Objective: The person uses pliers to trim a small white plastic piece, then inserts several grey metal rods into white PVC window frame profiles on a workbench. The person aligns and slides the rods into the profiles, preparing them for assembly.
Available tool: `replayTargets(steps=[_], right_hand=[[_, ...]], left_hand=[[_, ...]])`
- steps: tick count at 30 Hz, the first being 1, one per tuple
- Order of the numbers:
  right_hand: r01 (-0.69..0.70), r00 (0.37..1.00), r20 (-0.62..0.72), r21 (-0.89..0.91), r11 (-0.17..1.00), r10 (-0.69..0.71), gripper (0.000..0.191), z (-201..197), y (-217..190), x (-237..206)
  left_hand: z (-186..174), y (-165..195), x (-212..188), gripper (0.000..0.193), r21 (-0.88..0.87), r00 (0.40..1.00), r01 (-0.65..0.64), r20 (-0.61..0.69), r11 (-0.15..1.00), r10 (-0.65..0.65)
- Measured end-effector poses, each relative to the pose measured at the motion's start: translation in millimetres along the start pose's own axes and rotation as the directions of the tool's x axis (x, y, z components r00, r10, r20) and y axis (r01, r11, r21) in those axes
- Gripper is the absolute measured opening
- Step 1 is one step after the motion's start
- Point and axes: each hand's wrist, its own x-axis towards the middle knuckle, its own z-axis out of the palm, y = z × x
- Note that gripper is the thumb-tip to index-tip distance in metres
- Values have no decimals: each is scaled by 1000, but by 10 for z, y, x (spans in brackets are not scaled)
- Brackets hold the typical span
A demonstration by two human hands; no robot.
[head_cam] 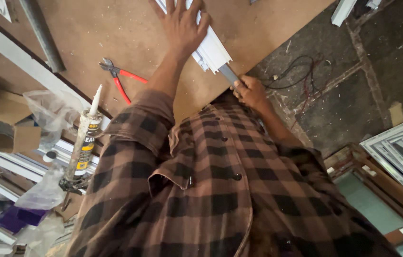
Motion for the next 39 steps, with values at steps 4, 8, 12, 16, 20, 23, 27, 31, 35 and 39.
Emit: replayTargets(steps=[4, 8, 12, 16, 20, 23, 27, 31, 35, 39], right_hand=[[67, 994, -79, -153, 986, -80, 30, 36, -4, -20], [84, 990, -96, -198, 977, -104, 29, 38, -15, -21], [70, 996, -45, -146, 987, -77, 30, 5, -9, -3], [42, 997, -51, -171, 984, -52, 31, -40, 17, 1], [173, 970, -93, -389, 905, -225, 30, -72, 1, 38], [277, 947, -49, -378, 884, -318, 26, -88, -35, 77], [45, 998, -33, -268, 962, -56, 25, -109, -87, 75], [231, 960, -53, -400, 887, -274, 24, -123, -96, 83], [271, 951, -37, -374, 887, -306, 24, -118, -79, 106], [167, 980, -51, -318, 933, -192, 25, -95, -57, 89]], left_hand=[[-40, 1, 8, 20, 3, 996, 25, 83, 1000, -25], [-53, 4, 33, 22, 32, 999, -10, 49, 999, 8], [-42, 2, 34, 25, 38, 998, -16, 65, 999, 13], [-22, 5, 26, 27, 37, 990, 11, 137, 999, -15], [-8, 15, 32, 26, 74, 978, 27, 206, 997, -42], [-27, 27, 47, 29, 75, 993, -57, 111, 996, 49], [-45, 56, 63, 26, 67, 990, -31, 136, 997, 22], [-50, 64, 64, 30, 72, 995, -39, 94, 997, 32], [-65, 53, 75, 27, 57, 987, 1, 161, 998, -10], [-71, 73, 103, 28, 55, 980, 5, 196, 998, -16]])
